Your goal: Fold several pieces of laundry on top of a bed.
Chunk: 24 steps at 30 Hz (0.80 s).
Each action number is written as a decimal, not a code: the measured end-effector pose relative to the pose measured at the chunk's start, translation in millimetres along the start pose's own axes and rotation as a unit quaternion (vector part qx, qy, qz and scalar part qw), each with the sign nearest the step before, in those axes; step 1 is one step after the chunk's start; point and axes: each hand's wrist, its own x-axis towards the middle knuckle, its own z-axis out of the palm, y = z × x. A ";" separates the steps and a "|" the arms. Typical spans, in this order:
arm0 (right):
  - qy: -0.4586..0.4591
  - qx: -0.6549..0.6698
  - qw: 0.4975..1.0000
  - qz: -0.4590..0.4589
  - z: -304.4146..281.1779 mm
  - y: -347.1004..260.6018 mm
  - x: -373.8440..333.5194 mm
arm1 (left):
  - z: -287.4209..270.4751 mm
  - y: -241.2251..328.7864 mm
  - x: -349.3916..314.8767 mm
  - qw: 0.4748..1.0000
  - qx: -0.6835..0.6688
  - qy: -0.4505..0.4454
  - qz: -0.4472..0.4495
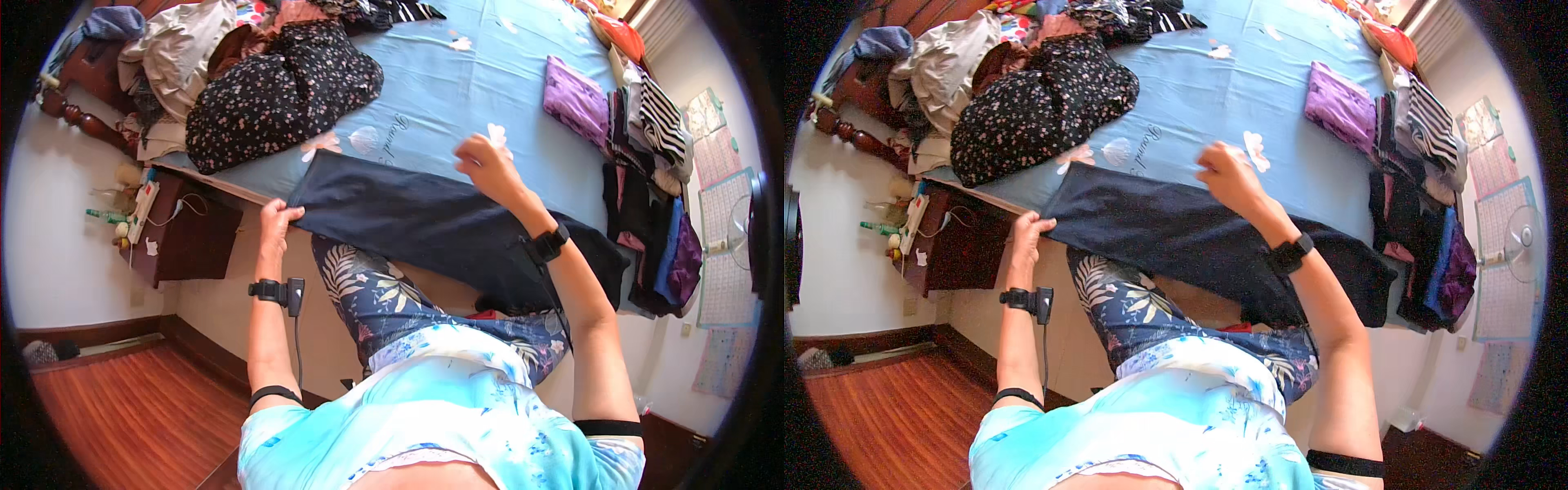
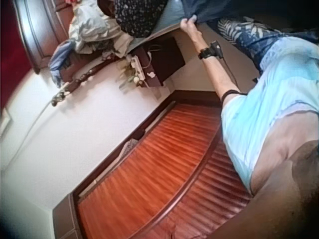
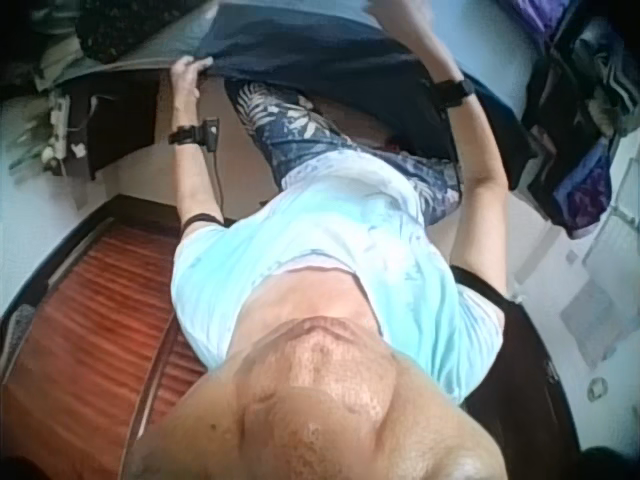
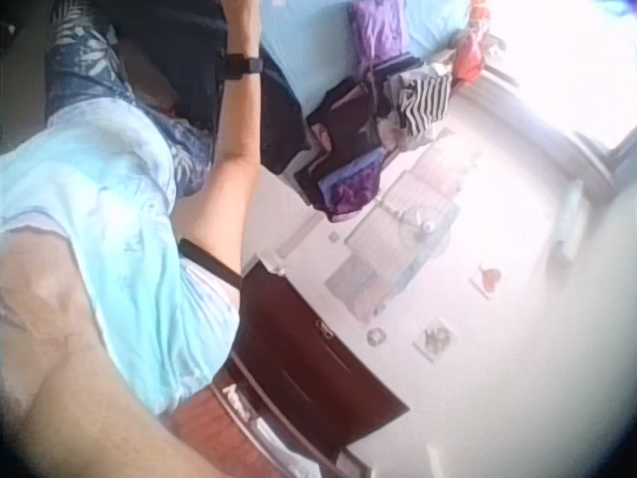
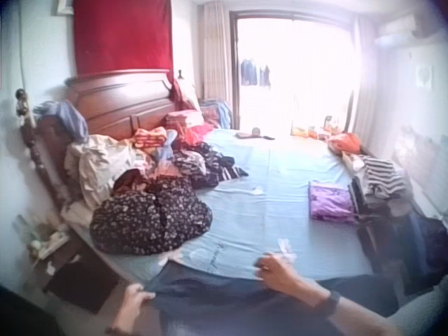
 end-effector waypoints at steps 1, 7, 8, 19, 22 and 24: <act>-0.006 -0.080 0.997 0.014 1.9 35.7 -18.9 | 8.7 -13.0 -0.7 0.999 0.003 0.010 -0.053; -0.019 -0.103 0.978 0.178 5.0 117.8 -89.8 | 15.4 -29.9 6.3 0.995 0.005 0.009 -0.097; -0.002 -0.104 0.977 0.186 9.6 117.1 -88.5 | 12.3 -30.0 9.1 0.995 0.007 0.013 -0.097; 0.039 -0.167 0.960 0.221 48.6 112.6 -70.4 | 58.3 0.1 88.8 0.917 0.334 0.104 0.193; 0.065 -0.162 0.962 0.209 47.5 115.3 -75.0 | 77.6 1.4 99.3 0.903 0.365 0.119 0.191; 0.100 -0.160 0.965 0.183 46.7 113.4 -75.7 | 84.8 -2.9 104.5 0.893 0.388 0.119 0.194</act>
